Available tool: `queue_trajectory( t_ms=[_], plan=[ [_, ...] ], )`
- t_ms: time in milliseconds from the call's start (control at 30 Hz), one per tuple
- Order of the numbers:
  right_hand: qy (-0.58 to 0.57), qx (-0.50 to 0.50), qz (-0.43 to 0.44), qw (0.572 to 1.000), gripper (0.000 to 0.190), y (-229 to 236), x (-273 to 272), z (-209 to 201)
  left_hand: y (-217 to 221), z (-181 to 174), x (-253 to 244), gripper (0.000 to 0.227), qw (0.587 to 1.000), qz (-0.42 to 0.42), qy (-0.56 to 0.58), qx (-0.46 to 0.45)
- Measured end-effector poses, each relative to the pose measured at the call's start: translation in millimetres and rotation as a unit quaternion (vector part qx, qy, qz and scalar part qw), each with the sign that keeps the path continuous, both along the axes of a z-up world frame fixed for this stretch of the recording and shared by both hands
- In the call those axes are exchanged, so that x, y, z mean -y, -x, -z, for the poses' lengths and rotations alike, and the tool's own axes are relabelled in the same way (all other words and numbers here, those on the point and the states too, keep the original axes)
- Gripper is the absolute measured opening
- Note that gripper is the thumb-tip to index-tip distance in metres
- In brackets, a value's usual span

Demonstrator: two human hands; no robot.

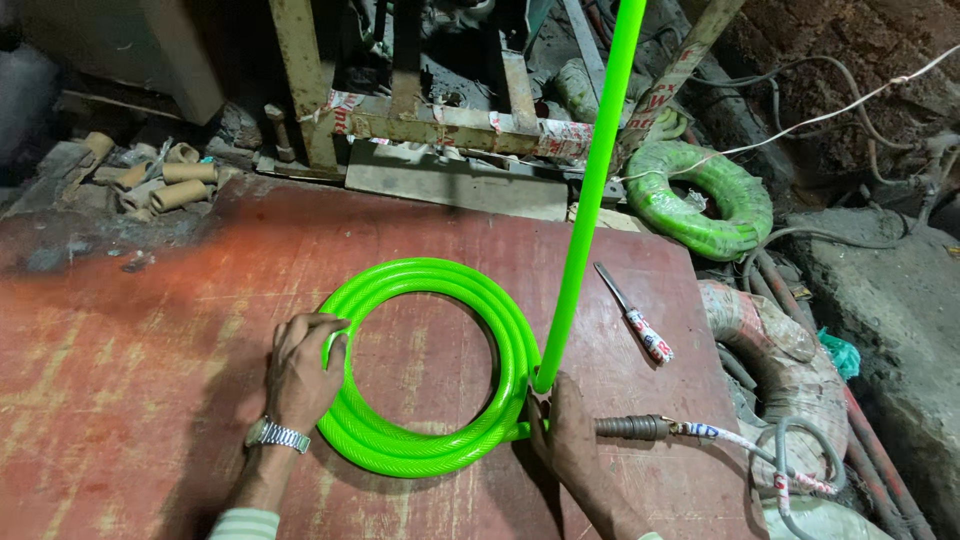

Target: The person coils a bright green hose onto a wooden surface by hand while another person helps feed the hose into the coil.

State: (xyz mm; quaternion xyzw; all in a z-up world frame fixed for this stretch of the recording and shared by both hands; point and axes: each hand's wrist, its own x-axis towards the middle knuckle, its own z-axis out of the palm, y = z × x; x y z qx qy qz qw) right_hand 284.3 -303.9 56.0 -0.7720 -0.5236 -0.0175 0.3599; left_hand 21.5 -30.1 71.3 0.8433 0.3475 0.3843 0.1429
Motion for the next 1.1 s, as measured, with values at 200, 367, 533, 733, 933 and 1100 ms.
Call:
queue_trajectory(
  t_ms=[200, 367, 533, 733, 933, 1100],
  plan=[
    [0.031, 0.025, 0.005, 0.999, 0.034, 1.5, 5.3, 22.8, -17.7, -43.4, 21.5, 0.017, 0.997, 0.061, 0.028, 0.042],
    [-0.006, 0.081, -0.055, 0.995, 0.038, 5.2, 7.4, 11.1, -31.2, -87.3, 37.8, 0.020, 0.985, 0.092, 0.092, 0.116],
    [0.018, 0.103, -0.058, 0.993, 0.053, 10.3, 6.5, 6.0, -66.8, -133.8, 54.9, 0.022, 0.944, 0.127, 0.232, 0.196],
    [0.042, 0.151, -0.059, 0.986, 0.052, 9.1, 7.7, 12.3, -133.0, -174.5, 55.3, 0.064, 0.884, 0.202, 0.364, 0.211],
    [0.058, 0.157, -0.055, 0.984, 0.051, 10.2, 8.2, 11.6, -162.2, -194.6, 66.6, 0.078, 0.839, 0.261, 0.424, 0.220],
    [0.053, 0.143, -0.057, 0.987, 0.054, 12.4, 9.6, 11.6, -145.7, -196.1, 85.1, 0.048, 0.824, 0.268, 0.418, 0.273]
  ],
)
